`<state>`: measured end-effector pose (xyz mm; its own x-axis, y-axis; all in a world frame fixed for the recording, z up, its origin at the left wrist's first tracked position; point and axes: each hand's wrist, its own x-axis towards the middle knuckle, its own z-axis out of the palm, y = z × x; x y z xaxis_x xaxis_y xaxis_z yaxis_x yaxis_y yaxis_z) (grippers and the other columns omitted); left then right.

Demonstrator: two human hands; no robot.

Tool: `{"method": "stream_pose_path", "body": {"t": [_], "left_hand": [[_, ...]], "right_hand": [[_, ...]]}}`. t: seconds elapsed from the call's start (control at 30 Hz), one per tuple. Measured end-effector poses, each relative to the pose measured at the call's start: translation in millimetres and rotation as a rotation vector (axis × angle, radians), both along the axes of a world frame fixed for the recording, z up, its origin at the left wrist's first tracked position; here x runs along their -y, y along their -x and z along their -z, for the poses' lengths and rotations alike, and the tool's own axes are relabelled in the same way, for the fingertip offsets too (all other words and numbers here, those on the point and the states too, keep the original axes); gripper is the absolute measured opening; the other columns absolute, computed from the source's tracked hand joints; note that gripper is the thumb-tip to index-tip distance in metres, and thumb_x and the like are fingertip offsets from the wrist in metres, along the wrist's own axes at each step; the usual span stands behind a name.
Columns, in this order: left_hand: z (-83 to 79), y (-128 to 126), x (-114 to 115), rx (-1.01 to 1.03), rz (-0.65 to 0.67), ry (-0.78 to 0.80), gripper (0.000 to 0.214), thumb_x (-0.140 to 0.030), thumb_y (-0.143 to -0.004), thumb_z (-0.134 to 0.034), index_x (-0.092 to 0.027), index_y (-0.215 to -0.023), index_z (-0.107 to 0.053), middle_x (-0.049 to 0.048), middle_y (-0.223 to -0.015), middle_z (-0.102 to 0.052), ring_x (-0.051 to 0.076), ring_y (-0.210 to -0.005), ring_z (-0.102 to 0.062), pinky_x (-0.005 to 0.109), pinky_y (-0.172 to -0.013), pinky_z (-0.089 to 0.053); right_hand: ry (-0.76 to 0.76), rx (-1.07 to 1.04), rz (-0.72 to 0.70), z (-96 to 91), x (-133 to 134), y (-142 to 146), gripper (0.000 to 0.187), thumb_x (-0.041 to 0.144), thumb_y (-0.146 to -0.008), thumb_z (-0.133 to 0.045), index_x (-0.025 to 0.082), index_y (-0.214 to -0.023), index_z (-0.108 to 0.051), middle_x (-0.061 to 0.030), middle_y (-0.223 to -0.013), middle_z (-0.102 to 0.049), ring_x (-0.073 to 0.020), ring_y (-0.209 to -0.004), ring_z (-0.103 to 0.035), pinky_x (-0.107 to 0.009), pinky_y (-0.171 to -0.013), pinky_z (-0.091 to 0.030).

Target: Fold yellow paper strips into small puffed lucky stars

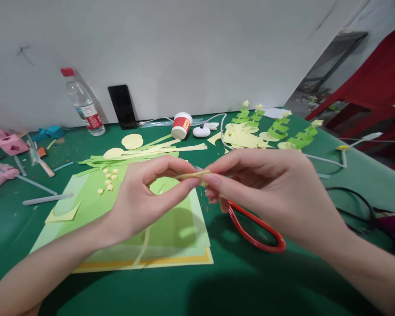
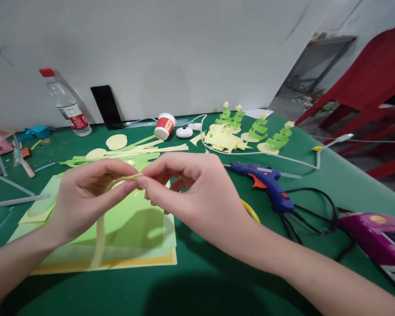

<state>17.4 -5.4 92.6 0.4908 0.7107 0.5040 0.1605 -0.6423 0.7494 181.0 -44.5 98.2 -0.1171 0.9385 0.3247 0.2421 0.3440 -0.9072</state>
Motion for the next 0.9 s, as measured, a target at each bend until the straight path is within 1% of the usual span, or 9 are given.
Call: {"method": "stream_pose_path", "body": {"t": [0.07, 0.17, 0.27, 0.37, 0.5, 0.6, 0.67, 0.73, 0.9], "left_hand": [[0.9, -0.3, -1.1, -0.009, -0.024, -0.040, 0.007, -0.012, -0.073, -0.062, -0.018, -0.075, -0.061, -0.0045, -0.071, -0.066, 0.005, -0.062, -0.059, 0.013, -0.056, -0.047], [0.1, 0.4, -2.5, -0.033, -0.049, -0.089, 0.006, -0.013, -0.072, -0.063, -0.018, -0.073, -0.060, -0.0048, -0.069, -0.065, 0.006, -0.060, -0.058, 0.013, -0.052, -0.045], [-1.0, 1.6, -3.2, -0.065, -0.088, -0.132, 0.006, -0.015, -0.070, -0.065, -0.018, -0.071, -0.060, -0.0044, -0.069, -0.065, 0.007, -0.061, -0.058, 0.015, -0.053, -0.045], [-0.6, 2.6, -4.5, -0.086, -0.113, -0.134, 0.006, -0.017, -0.069, -0.067, -0.018, -0.071, -0.061, -0.0039, -0.069, -0.065, 0.008, -0.061, -0.057, 0.017, -0.051, -0.044], [0.9, 3.0, -6.6, -0.036, -0.090, -0.104, 0.009, -0.018, -0.067, -0.069, -0.018, -0.073, -0.062, -0.0033, -0.069, -0.065, 0.008, -0.060, -0.056, 0.018, -0.050, -0.043], [0.6, 2.3, -6.8, -0.014, -0.065, -0.023, 0.007, -0.022, -0.072, -0.065, -0.019, -0.077, -0.062, -0.0028, -0.074, -0.065, 0.009, -0.064, -0.058, 0.017, -0.053, -0.044], [0.1, 1.5, -6.1, -0.029, -0.044, 0.052, 0.007, -0.025, -0.075, -0.062, -0.019, -0.080, -0.062, -0.0026, -0.076, -0.064, 0.008, -0.067, -0.058, 0.016, -0.053, -0.044], [0.1, 0.8, -5.3, -0.025, -0.038, 0.090, 0.007, -0.025, -0.075, -0.062, -0.018, -0.078, -0.061, -0.0028, -0.074, -0.062, 0.008, -0.065, -0.057, 0.015, -0.052, -0.043], [2.7, 0.2, -5.7, 0.009, -0.058, 0.077, 0.004, -0.020, -0.074, -0.062, -0.017, -0.071, -0.060, -0.0037, -0.067, -0.058, 0.006, -0.061, -0.053, 0.014, -0.052, -0.043]], "right_hand": [[-0.026, 0.021, 0.019, -0.1, -0.6, 0.1, 0.007, 0.015, -0.073, -0.058, 0.018, -0.068, -0.061, 0.0029, -0.057, -0.061, -0.0054, -0.045, -0.053, -0.015, -0.041, -0.045], [-0.044, 0.104, 0.047, 0.4, -1.6, -0.1, 0.006, 0.016, -0.071, -0.059, 0.017, -0.065, -0.059, 0.0027, -0.057, -0.060, -0.0055, -0.045, -0.052, -0.015, -0.039, -0.042], [-0.024, 0.215, 0.008, 1.3, -3.1, 0.3, 0.010, 0.015, -0.072, -0.057, 0.017, -0.062, -0.056, 0.0022, -0.055, -0.058, -0.0069, -0.048, -0.052, -0.015, -0.040, -0.041], [0.015, 0.231, -0.033, 1.6, -4.7, 0.6, 0.014, 0.014, -0.073, -0.056, 0.017, -0.059, -0.054, 0.0025, -0.054, -0.058, -0.0065, -0.048, -0.051, -0.015, -0.040, -0.040], [0.150, 0.116, -0.117, 0.9, -5.7, -1.2, 0.010, 0.012, -0.072, -0.059, 0.016, -0.063, -0.057, 0.0027, -0.056, -0.058, -0.0059, -0.049, -0.053, -0.013, -0.043, -0.042], [0.247, -0.058, -0.186, 1.3, -5.4, -3.4, 0.008, 0.016, -0.073, -0.061, 0.016, -0.066, -0.058, 0.0029, -0.056, -0.059, -0.0055, -0.046, -0.054, -0.013, -0.043, -0.045], [0.273, -0.157, -0.201, 2.2, -5.0, -4.2, 0.009, 0.016, -0.073, -0.061, 0.016, -0.065, -0.057, 0.0028, -0.056, -0.059, -0.0054, -0.046, -0.054, -0.012, -0.042, -0.046], [0.272, -0.209, -0.206, 3.2, -4.9, -4.1, 0.010, 0.016, -0.074, -0.061, 0.016, -0.064, -0.056, 0.0024, -0.056, -0.060, -0.0055, -0.047, -0.055, -0.012, -0.043, -0.046], [0.279, -0.222, -0.212, 3.6, -6.6, -0.6, 0.012, 0.016, -0.074, -0.060, 0.016, -0.063, -0.055, 0.0024, -0.055, -0.058, -0.0052, -0.047, -0.055, -0.012, -0.043, -0.045]]}}
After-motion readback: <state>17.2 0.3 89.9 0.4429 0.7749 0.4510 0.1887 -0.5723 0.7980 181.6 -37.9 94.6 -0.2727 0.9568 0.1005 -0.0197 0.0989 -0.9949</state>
